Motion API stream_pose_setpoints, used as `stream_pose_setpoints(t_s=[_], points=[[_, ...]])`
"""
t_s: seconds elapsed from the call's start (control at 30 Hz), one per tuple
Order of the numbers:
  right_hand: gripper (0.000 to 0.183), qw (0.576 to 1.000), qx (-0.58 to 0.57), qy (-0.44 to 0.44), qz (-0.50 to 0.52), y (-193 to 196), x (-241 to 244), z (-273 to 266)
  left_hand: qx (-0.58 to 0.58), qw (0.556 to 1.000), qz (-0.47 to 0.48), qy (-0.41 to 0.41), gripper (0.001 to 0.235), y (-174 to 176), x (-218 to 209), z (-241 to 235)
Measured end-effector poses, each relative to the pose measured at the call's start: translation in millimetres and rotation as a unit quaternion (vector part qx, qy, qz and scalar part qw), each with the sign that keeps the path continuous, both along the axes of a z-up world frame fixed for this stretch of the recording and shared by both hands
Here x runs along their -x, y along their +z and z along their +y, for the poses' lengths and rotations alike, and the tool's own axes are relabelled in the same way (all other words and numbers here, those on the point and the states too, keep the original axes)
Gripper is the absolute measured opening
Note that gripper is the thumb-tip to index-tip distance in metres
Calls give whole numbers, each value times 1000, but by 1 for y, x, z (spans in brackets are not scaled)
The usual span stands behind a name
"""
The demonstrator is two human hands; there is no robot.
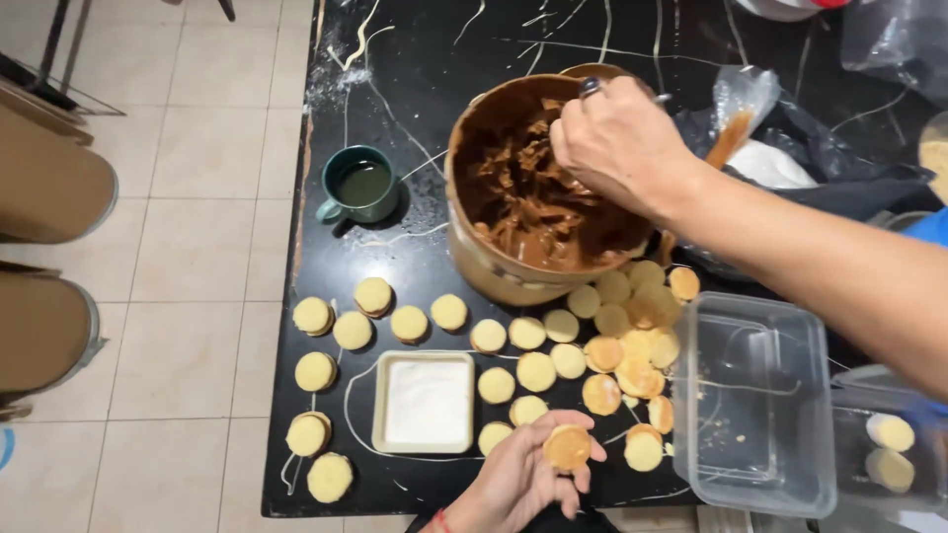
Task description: Filling and assembling cookies with caramel filling to make alfajores.
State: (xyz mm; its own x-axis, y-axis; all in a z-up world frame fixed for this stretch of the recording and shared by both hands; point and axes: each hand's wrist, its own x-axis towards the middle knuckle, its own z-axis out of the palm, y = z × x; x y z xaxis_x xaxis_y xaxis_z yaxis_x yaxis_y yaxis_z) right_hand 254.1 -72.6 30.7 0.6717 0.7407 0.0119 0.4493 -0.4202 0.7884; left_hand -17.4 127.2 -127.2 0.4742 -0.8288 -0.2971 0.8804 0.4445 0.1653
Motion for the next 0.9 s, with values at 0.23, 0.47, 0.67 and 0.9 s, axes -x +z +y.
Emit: stream_pose_setpoints(t_s=[0.23,0.47,0.67,0.9], points=[[14,992,102,73,5,-45,-38,8,69,994,61,60,52,-4,0,65],[17,982,36,10,183,-76,-50,11,63,984,113,120,54,-11,0,85],[21,935,101,-182,287,-23,-54,1,34,986,86,138,55,-17,2,94],[36,879,-31,-364,307,131,56,-28,-100,980,-46,168,54,45,-30,87]])
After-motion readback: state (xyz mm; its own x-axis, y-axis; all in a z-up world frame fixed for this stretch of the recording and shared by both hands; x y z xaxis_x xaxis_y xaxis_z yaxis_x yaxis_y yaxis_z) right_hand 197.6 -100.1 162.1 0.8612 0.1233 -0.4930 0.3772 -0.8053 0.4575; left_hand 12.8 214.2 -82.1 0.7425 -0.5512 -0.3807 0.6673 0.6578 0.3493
